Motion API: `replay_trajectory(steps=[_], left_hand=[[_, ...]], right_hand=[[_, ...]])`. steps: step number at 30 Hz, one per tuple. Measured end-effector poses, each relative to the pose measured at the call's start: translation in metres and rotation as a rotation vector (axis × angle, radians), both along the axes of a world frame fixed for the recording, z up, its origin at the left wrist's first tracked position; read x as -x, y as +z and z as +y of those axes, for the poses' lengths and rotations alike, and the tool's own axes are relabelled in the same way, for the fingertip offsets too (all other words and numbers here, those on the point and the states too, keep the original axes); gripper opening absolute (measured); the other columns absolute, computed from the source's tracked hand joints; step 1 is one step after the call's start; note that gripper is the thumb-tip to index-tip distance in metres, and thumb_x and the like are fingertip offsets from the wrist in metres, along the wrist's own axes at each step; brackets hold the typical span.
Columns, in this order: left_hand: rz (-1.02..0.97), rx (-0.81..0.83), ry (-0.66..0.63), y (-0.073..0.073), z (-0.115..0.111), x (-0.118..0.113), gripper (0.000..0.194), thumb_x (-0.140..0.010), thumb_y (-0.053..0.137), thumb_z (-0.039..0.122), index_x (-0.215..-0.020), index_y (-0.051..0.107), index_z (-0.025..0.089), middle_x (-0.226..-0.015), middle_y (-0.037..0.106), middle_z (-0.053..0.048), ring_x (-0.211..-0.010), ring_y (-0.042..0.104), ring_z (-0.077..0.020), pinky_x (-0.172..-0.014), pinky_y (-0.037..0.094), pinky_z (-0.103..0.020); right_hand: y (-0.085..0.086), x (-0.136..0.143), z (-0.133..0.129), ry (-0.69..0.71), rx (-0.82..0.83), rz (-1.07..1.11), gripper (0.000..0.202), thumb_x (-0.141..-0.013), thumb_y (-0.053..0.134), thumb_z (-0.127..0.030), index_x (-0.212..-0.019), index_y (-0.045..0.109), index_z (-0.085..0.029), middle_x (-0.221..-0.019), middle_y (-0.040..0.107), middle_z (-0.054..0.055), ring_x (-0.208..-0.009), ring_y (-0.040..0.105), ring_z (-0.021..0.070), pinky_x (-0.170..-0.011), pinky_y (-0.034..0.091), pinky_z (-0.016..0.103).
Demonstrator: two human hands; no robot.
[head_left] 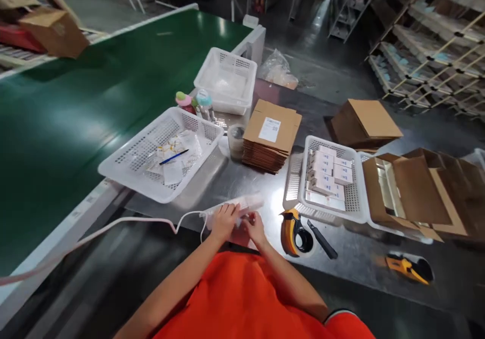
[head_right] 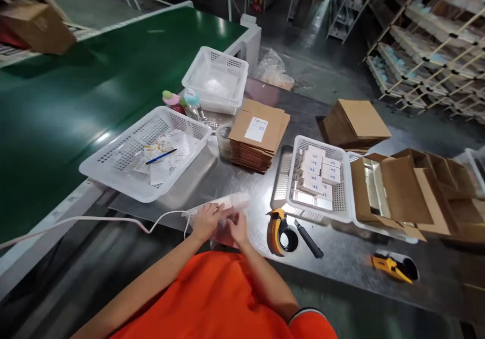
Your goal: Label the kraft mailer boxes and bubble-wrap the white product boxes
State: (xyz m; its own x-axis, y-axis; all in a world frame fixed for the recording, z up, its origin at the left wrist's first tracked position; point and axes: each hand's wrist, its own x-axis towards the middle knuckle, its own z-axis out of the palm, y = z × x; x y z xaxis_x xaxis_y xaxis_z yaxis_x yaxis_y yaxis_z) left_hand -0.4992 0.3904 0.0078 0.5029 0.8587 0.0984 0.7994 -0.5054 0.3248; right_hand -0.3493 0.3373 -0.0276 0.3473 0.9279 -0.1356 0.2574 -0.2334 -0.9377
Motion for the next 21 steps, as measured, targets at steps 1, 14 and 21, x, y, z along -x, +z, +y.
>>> replay_trajectory(steps=[1, 14, 21], left_hand=[[0.007, -0.026, -0.022, -0.003, -0.003, 0.001, 0.035, -0.094, 0.042, 0.016, -0.121, 0.064, 0.015, -0.098, 0.072, -0.014, -0.096, 0.065, -0.0289, -0.084, 0.05, -0.043], [0.031, -0.267, -0.179, -0.024, -0.013, 0.022, 0.034, -0.092, 0.042, 0.006, -0.116, 0.065, 0.014, -0.117, 0.068, -0.016, -0.099, 0.066, -0.0248, -0.086, 0.054, -0.037], [-0.02, -0.323, -0.231, -0.027, -0.015, 0.033, 0.031, -0.092, 0.042, 0.006, -0.109, 0.067, 0.014, -0.116, 0.069, -0.015, -0.101, 0.065, -0.0234, -0.086, 0.052, -0.035]], right_hand=[[0.005, -0.02, -0.016, -0.033, -0.014, -0.085, 0.027, -0.081, 0.056, -0.037, -0.101, 0.057, -0.019, -0.099, 0.061, 0.008, -0.082, 0.059, 0.0208, -0.074, 0.05, 0.035], [0.013, -0.1, -0.103, -0.223, 0.433, -0.912, 0.022, -0.087, 0.05, -0.028, -0.094, 0.061, -0.011, -0.091, 0.065, 0.02, -0.095, 0.062, 0.0313, -0.095, 0.041, 0.045], [0.071, -0.066, -0.132, -0.2, 0.23, -0.499, 0.044, -0.093, 0.032, -0.056, -0.092, 0.057, -0.019, -0.078, 0.066, 0.008, -0.07, 0.063, 0.0229, -0.063, 0.049, 0.034]])
